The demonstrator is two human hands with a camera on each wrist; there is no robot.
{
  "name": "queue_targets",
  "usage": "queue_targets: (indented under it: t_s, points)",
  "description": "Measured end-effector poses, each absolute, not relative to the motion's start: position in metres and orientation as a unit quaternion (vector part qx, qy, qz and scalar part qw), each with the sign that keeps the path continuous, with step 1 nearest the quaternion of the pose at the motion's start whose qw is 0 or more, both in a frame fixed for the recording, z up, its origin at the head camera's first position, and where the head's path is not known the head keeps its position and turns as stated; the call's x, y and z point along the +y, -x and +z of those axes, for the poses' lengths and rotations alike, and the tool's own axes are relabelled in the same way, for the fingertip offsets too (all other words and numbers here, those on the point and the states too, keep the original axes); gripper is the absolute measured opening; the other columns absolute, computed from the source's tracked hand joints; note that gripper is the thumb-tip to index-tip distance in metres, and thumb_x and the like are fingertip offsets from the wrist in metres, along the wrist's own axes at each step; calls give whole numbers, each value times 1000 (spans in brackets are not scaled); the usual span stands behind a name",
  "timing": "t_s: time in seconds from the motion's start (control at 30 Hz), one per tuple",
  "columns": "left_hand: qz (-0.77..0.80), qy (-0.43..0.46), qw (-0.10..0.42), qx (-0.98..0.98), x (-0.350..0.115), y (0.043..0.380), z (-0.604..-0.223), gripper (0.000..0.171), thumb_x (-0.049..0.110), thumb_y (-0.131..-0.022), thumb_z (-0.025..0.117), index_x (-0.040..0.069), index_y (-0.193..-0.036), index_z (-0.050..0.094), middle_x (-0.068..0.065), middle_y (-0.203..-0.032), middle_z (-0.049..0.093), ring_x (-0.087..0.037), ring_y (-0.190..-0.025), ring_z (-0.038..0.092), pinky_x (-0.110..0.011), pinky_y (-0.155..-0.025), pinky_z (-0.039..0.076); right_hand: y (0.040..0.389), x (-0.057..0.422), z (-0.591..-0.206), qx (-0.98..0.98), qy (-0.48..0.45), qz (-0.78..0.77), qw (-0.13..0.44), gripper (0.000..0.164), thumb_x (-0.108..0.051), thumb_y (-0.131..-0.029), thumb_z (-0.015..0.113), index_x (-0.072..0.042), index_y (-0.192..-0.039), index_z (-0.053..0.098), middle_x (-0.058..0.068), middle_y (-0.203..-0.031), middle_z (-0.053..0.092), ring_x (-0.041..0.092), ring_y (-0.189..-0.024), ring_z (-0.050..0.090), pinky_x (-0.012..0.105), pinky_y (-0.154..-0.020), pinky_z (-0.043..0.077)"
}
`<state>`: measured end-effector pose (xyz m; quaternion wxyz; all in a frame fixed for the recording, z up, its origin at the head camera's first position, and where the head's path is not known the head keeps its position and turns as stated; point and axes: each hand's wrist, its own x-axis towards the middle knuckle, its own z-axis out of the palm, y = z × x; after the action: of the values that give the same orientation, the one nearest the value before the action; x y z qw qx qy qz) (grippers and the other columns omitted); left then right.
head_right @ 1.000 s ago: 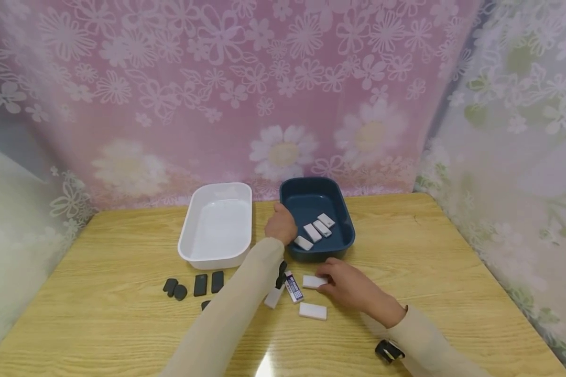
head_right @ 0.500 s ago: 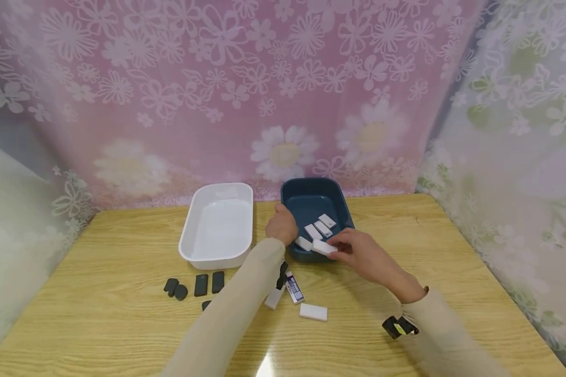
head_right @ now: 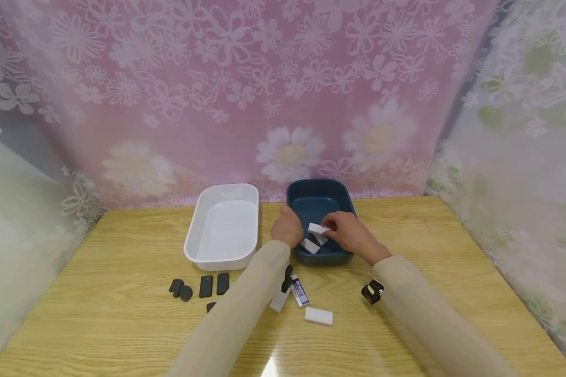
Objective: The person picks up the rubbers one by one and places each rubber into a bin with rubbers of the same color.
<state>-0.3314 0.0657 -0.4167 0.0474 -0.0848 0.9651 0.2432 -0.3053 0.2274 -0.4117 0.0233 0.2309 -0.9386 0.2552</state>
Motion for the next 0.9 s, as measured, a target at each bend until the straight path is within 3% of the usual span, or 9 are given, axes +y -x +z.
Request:
queue_targets:
  t_s: [0.27, 0.6, 0.9]
  points:
    - [242, 71, 45, 967, 71, 329, -416, 41, 23, -87, 69, 6, -110, 40, -11, -87, 69, -24, -78, 68, -37, -66, 54, 314, 225, -414, -946, -230, 227, -5, 11, -5, -86, 70, 1, -94, 67, 8, -86, 65, 23, -78, 62, 41, -73, 50]
    - [242, 74, 51, 966, 69, 330, -413, 40, 23, -89, 66, 6, -114, 41, -11, -85, 68, -23, -76, 68, -37, -66, 54, 310, 224, -409, -948, -253, 191, -10, 14, -7, -90, 64, 2, -99, 69, 17, -101, 63, 32, -93, 60, 46, -81, 48]
    - [246, 66, 50, 966, 63, 328, -416, 40, 22, -88, 67, 4, -111, 40, -12, -85, 68, -24, -76, 67, -38, -67, 54, 281, 227, -400, -939, -258, 224, 34, 16, -10, -94, 61, -1, -105, 67, 11, -104, 58, 19, -82, 58, 39, -73, 49]
